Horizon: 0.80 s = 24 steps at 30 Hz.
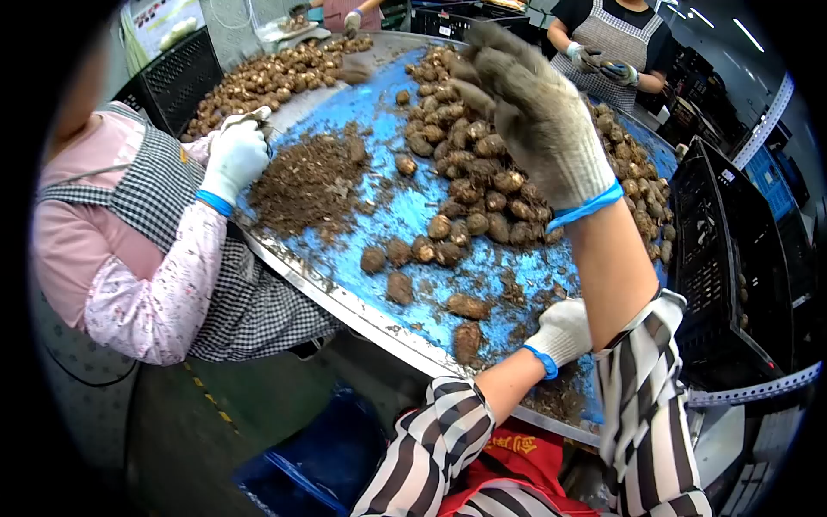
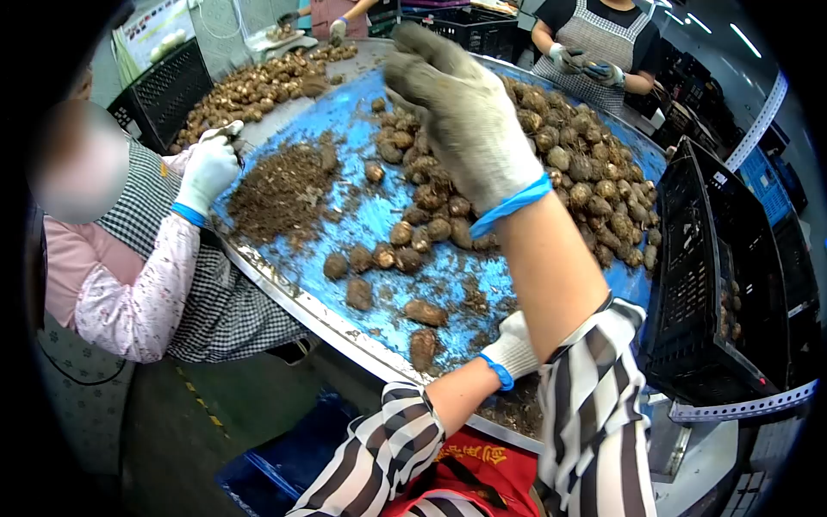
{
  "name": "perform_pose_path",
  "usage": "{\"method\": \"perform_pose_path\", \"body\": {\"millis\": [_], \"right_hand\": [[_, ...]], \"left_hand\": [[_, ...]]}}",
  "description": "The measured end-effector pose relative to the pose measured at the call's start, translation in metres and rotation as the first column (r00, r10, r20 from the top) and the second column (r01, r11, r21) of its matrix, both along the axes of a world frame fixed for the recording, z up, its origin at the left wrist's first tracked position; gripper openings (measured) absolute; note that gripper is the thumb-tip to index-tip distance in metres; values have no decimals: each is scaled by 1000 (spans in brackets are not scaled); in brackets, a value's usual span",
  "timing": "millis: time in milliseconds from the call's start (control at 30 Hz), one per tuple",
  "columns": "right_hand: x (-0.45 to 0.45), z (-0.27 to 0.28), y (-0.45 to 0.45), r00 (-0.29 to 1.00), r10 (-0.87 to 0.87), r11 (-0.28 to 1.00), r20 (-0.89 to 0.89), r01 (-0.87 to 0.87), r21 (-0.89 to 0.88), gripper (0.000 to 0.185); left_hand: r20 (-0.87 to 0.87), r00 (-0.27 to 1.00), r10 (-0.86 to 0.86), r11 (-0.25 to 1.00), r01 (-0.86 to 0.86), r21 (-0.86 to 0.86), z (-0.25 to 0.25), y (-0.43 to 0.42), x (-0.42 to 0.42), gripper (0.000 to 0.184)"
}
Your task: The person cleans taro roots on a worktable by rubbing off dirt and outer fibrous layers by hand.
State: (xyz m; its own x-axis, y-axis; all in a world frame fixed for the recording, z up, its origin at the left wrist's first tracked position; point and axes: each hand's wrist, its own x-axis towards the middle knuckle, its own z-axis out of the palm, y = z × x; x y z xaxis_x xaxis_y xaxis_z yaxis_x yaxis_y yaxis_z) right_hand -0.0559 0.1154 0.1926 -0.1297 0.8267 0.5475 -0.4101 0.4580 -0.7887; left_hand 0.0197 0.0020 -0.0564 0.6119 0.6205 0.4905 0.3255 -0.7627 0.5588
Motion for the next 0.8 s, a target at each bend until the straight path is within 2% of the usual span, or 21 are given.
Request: {"method": "perform_pose_path", "body": {"millis": [33,67,100,133,167,200,233,267,300,367,400,433,500,600,700,733,767,800], "right_hand": [[-15,4,-10,986,-149,988,76,145,51,43],[-18,-2,-26,856,-261,965,446,233,118,39],[-19,-6,-38,586,-345,935,733,281,216,35],[-1,-39,-23,446,-436,821,782,-158,548,29],[-5,-41,-44,198,33,999,980,6,-35,34],[1,-64,-52,-51,-50,998,997,-46,48,41],[10,-81,-62,-183,-42,999,982,-37,36,40],[14,-92,-70,-270,-43,999,962,-14,41,36],[17,-101,-76,-355,-46,999,934,8,52,32],[24,-123,-79,-402,-65,996,913,37,87,26],[26,-131,-81,-319,-110,991,941,32,127,26],[27,-135,-83,-297,-161,984,941,21,175,25],[28,-149,-80,-379,-97,992,920,35,119,26],[36,-155,-85,-246,-187,978,951,46,204,27],[50,-137,-86,-117,-39,942,992,327,75,31],[61,-127,-88,-13,-18,915,1000,403,22,35],[80,-124,-89,70,-74,911,995,411,39,36],[95,-115,-94,156,-162,893,974,443,77,37]], "left_hand": [[143,989,33,995,-47,90,-19,1,9,21],[276,959,57,978,-109,176,-32,1,16,23],[275,960,53,979,-104,173,-43,1,21,24],[271,961,48,980,-98,173,-49,1,23,26],[265,964,38,982,-85,168,-52,-3,23,27],[227,974,-24,995,1,100,-55,-6,26,29],[192,978,-83,997,80,24,-55,-9,28,32],[142,970,-199,969,216,-118,-50,-2,27,36],[148,959,-240,941,267,-207,-49,0,25,36],[236,940,-247,902,312,-298,-47,1,21,37],[277,930,-242,885,329,-330,-46,1,19,37],[306,923,-232,872,337,-355,-46,0,16,37],[344,913,-221,846,355,-398,-45,-1,10,38],[450,872,-194,785,413,-462,-49,-2,8,39],[505,852,-141,754,423,-502,-63,1,15,40],[486,865,-122,767,393,-508,-68,2,18,41],[261,960,-98,850,217,-480,-51,1,15,42],[20,998,-56,914,60,-400,-33,0,11,44]]}}
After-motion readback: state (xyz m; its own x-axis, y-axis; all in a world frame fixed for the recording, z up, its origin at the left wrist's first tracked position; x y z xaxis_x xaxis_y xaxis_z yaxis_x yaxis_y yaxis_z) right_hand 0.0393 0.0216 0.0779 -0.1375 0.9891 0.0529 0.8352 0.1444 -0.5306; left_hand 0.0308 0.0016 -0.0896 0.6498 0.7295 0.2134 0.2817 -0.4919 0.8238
